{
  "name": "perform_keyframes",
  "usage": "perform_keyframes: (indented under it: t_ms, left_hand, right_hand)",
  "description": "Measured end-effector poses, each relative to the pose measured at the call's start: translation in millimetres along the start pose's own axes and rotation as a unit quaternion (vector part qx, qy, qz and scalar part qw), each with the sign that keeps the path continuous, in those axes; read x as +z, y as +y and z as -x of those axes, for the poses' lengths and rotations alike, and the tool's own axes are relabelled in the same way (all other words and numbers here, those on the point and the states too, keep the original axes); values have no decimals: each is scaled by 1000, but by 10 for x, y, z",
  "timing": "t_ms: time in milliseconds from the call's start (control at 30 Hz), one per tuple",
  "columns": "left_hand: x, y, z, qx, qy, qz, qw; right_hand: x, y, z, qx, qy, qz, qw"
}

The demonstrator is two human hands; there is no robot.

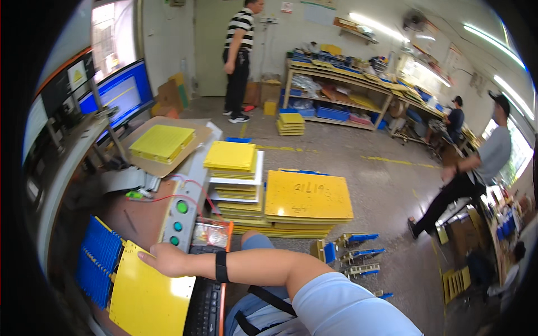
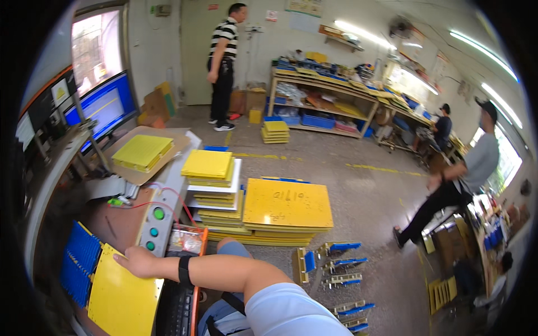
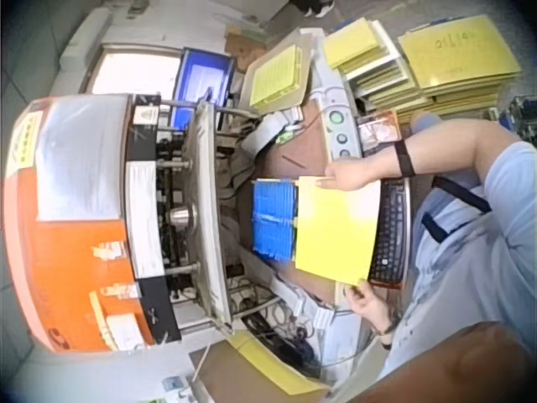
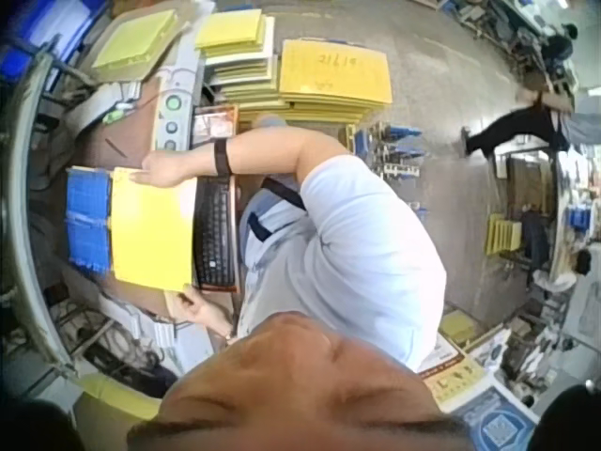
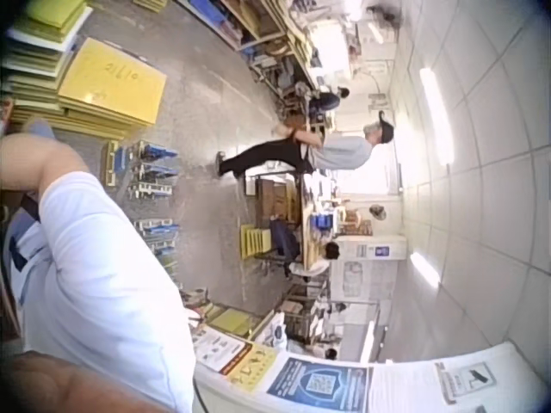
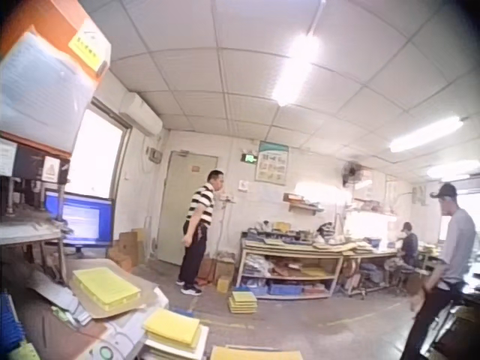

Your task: Cutting yellow plastic or metal plates using a large pair of scissors at a fabrication station.

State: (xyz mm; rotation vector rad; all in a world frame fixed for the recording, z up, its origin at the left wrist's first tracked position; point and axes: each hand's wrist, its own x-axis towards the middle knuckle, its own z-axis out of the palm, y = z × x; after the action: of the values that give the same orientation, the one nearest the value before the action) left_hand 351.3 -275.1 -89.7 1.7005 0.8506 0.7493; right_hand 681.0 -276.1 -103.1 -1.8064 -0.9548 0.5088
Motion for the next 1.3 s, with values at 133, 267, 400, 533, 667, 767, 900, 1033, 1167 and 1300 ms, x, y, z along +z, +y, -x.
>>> perform_keyframes:
  t_ms: [133, 267, 400, 533, 667, 767, 900, 1033, 1167, 1300]
  left_hand:
    - [227, -143, 85, 34, -46, -7, 998]
    - [526, -133, 57, 18, -135, 33, 990]
    - [1077, 249, -25, 60, -296, 48, 952]
    - [1660, 466, -30, -18, -362, 119, 924]
    - [2303, 659, -31, -78, -442, 85, 889]
    - [2633, 541, -95, -54, -508, 68, 857]
    - [2877, 557, -81, -57, -491, 49, 868]
    - [2746, 294, -259, -132, -456, 46, 879]
    - [2705, 197, -370, -134, -423, 5, 896]
    - [2793, 102, -407, -169, -380, -49, 908]
  right_hand:
    - [-748, 211, 626, 50, 22, -39, 998]
    - [-1332, 414, 1265, 60, 75, -58, 994]
    - [-1837, 744, 1929, 157, 118, -152, 969]
    - [-2125, 1033, 2496, 173, 197, -306, 915]
    - [-2326, 1469, 3004, 134, 301, -434, 839]
    - [-2512, 1563, 3406, 188, 405, -421, 790]
    - [-2800, 1982, 3838, 218, 516, -342, 755]
    - [-3109, 2546, 4128, 271, 585, -252, 722]
    - [-3389, 3433, 4349, 299, 636, -166, 692]
    - [-3776, 3834, 4197, 378, 641, -32, 668]
